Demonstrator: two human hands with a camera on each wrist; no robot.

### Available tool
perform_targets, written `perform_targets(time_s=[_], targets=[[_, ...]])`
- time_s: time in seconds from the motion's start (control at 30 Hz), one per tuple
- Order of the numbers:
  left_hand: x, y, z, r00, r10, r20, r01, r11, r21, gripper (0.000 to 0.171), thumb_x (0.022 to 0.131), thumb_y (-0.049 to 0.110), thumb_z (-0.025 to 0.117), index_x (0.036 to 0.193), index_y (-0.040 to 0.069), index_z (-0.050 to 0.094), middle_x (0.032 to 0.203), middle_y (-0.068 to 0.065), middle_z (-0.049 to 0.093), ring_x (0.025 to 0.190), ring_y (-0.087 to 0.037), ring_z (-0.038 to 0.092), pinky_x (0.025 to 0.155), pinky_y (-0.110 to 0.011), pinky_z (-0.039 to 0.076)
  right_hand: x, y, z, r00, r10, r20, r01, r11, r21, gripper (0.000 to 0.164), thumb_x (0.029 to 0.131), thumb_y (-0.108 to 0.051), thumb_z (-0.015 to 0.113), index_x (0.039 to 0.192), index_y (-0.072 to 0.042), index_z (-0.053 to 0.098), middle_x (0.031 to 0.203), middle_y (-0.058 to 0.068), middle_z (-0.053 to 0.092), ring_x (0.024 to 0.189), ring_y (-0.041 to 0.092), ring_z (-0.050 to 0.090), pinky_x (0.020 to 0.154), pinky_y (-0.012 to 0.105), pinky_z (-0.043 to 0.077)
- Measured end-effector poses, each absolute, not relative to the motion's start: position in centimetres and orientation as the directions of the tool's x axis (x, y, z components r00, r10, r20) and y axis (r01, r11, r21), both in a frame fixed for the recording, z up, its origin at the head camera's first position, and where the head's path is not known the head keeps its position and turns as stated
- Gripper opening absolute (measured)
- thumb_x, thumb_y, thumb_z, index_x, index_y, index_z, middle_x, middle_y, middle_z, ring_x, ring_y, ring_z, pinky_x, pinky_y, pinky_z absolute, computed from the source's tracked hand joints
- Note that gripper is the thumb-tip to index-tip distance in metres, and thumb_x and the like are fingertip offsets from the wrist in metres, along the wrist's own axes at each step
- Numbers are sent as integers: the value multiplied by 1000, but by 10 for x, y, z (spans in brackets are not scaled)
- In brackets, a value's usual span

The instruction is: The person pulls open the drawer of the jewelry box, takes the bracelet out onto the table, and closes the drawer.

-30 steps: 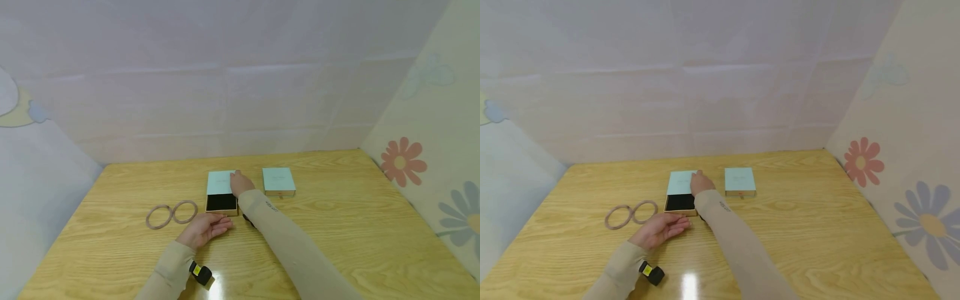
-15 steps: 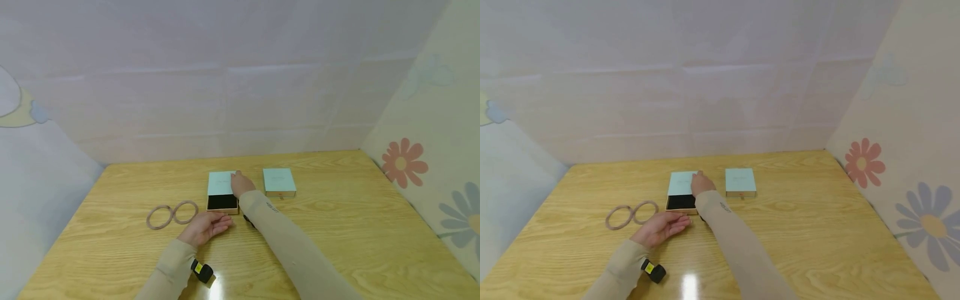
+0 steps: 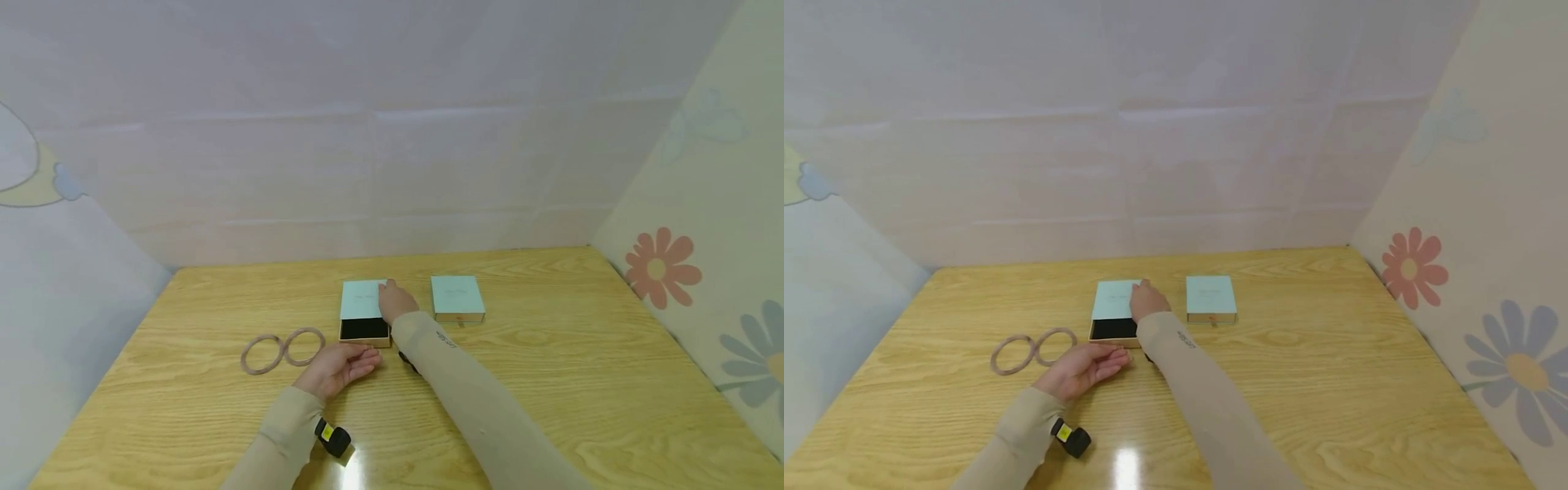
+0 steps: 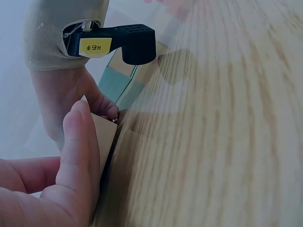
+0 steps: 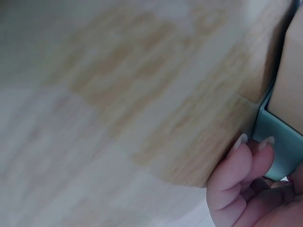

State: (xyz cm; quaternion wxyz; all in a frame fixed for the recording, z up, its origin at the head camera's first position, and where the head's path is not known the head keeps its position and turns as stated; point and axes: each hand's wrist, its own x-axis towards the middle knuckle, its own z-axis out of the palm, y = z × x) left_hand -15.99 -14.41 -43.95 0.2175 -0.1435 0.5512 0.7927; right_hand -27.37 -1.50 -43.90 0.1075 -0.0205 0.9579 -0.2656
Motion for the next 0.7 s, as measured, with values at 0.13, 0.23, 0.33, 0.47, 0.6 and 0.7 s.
perform_targets(time_s=[0.13, 0.23, 0.33, 0.47, 0.6, 0.7], targets=[[-162, -142, -441, -869, 175, -463, -495, -296, 817, 33, 104, -1, 36, 130, -19, 42, 94, -11, 67, 84, -14, 68, 75, -22, 56, -272, -14, -438, -976, -92, -198, 25, 851, -524, 53, 109, -34, 24, 144, 4, 37, 107, 23, 65, 95, 36, 65, 89, 45, 52], [-162, -143, -442, -869, 181, -460, -494, -294, 818, 33, 104, -1, 36, 131, -19, 42, 94, -11, 67, 84, -14, 68, 76, -22, 55, -272, -14, -438, -975, -88, -202, 32, 851, -525, 53, 109, -34, 23, 144, 3, 37, 111, 23, 64, 98, 36, 64, 91, 45, 51], [-163, -143, -443, -870, 178, -459, -492, -299, 818, 33, 104, -1, 36, 131, -19, 42, 94, -11, 67, 84, -15, 68, 76, -23, 55, -271, -14, -438, -976, -90, -200, 30, 850, -526, 53, 109, -34, 24, 144, 4, 37, 113, 23, 64, 101, 36, 64, 92, 45, 50], [-165, -142, -443, -874, 171, -455, -486, -302, 820, 33, 103, -1, 36, 130, -19, 42, 96, -12, 67, 84, -15, 68, 77, -24, 55, -273, -15, -439, -977, -89, -192, 25, 852, -522, 53, 109, -34, 24, 142, 4, 38, 110, 23, 65, 99, 36, 64, 90, 45, 51], [-165, -141, -442, -875, 167, -454, -484, -301, 822, 33, 104, -1, 36, 130, -19, 42, 94, -11, 67, 84, -15, 68, 76, -23, 56, -275, -15, -440, -976, -86, -199, 31, 853, -522, 54, 109, -35, 23, 144, 4, 37, 113, 23, 64, 101, 36, 64, 91, 46, 51], [-166, -140, -442, -875, 157, -457, -483, -309, 819, 32, 104, -1, 36, 129, -19, 43, 94, -12, 67, 83, -15, 68, 75, -22, 56, -276, -15, -441, -976, -87, -201, 32, 849, -527, 54, 108, -35, 23, 144, 4, 36, 117, 24, 63, 104, 37, 63, 93, 46, 50]])
